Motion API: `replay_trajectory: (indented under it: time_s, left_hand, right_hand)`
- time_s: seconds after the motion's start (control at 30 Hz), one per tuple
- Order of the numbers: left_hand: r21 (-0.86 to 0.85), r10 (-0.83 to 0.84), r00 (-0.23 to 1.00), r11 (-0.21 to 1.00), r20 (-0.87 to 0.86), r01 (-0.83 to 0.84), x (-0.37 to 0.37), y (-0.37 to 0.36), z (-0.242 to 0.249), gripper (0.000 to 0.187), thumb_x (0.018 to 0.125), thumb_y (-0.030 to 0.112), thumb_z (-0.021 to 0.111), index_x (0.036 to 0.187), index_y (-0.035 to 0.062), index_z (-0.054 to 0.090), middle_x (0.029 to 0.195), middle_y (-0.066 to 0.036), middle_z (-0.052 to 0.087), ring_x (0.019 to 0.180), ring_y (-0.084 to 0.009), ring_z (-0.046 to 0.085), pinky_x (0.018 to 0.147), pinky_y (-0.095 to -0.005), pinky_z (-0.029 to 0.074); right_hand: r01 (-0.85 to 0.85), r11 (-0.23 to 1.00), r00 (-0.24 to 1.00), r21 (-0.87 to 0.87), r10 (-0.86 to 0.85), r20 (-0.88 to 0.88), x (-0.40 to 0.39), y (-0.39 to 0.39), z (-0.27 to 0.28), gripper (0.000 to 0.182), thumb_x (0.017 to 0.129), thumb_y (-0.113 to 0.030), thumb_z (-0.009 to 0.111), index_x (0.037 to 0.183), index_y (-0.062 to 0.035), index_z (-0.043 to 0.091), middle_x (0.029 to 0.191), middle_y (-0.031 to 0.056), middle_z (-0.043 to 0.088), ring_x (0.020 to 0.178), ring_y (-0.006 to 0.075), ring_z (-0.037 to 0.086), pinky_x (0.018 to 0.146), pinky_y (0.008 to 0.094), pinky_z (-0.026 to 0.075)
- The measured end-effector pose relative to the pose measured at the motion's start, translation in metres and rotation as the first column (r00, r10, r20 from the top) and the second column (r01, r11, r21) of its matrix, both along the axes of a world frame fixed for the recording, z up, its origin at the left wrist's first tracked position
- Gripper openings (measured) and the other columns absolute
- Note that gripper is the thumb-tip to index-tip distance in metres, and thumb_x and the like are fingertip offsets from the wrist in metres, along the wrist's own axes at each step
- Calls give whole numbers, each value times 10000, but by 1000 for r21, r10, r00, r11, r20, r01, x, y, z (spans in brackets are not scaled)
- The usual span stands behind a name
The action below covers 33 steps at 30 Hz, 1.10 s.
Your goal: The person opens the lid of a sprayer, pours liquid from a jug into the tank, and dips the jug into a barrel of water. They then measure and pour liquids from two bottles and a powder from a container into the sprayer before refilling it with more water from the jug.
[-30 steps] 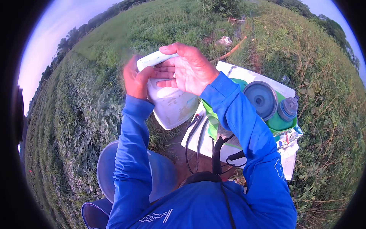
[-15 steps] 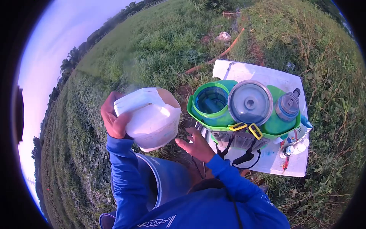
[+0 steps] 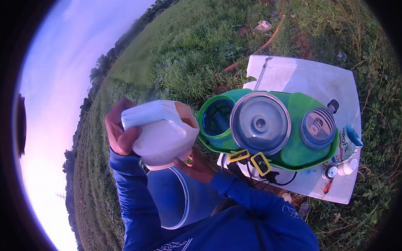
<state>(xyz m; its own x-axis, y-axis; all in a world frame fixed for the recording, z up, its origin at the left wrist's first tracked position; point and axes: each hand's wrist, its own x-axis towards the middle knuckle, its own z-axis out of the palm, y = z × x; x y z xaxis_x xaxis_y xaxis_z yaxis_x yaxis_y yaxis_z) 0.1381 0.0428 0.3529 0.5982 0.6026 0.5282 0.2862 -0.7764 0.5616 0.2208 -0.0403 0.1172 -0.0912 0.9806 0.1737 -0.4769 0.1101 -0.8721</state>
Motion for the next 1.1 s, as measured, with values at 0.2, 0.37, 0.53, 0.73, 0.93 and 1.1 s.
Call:
replay_trajectory:
  time_s: [0.2,0.37,0.53,0.73,0.93,1.1]
  left_hand:
    - [118,47,985,993,-164,-27,28,-13,17,334,539,200,597,784,-22,552,626,-84,534,577,-153,501,572,-300,437]
    - [150,61,972,988,-228,-26,39,-23,24,334,533,183,589,792,-26,555,647,-115,553,567,-206,534,585,-320,455]
    - [191,78,954,981,-288,-23,54,-32,28,368,513,190,601,798,-38,554,689,-146,550,603,-277,553,609,-346,465]
    - [254,113,928,967,-354,-20,64,-39,29,400,498,206,612,808,-40,551,694,-163,515,620,-339,529,615,-384,462]
    - [278,99,914,960,-393,16,67,-41,31,400,501,217,616,807,-32,552,697,-169,517,615,-345,524,613,-403,466]
    - [286,102,902,958,-419,25,73,-44,33,379,507,213,625,796,-22,556,686,-160,517,614,-332,526,603,-411,462]
  right_hand:
    - [0,995,998,104,7,-60,-11,19,-13,947,987,-464,644,1590,-35,53,1586,226,252,1495,322,306,1209,532,334]
    - [-41,996,987,85,54,-153,-5,19,2,924,983,-409,669,1580,-32,73,1562,217,294,1479,328,331,1227,521,312]
    - [-50,990,982,131,73,-176,-9,26,-4,939,990,-409,656,1591,-37,37,1578,220,249,1495,336,295,1226,546,304]
    - [-71,983,976,172,104,-189,-11,29,-13,967,989,-451,641,1603,-57,7,1596,238,205,1509,342,262,1207,556,332]
    - [-89,982,980,169,117,-164,-10,25,-10,964,989,-459,642,1606,-65,14,1596,236,213,1495,332,286,1184,551,365]
    - [-189,971,954,149,218,-205,-13,26,-11,938,996,-455,632,1609,-74,34,1597,217,236,1486,324,301,1171,556,378]
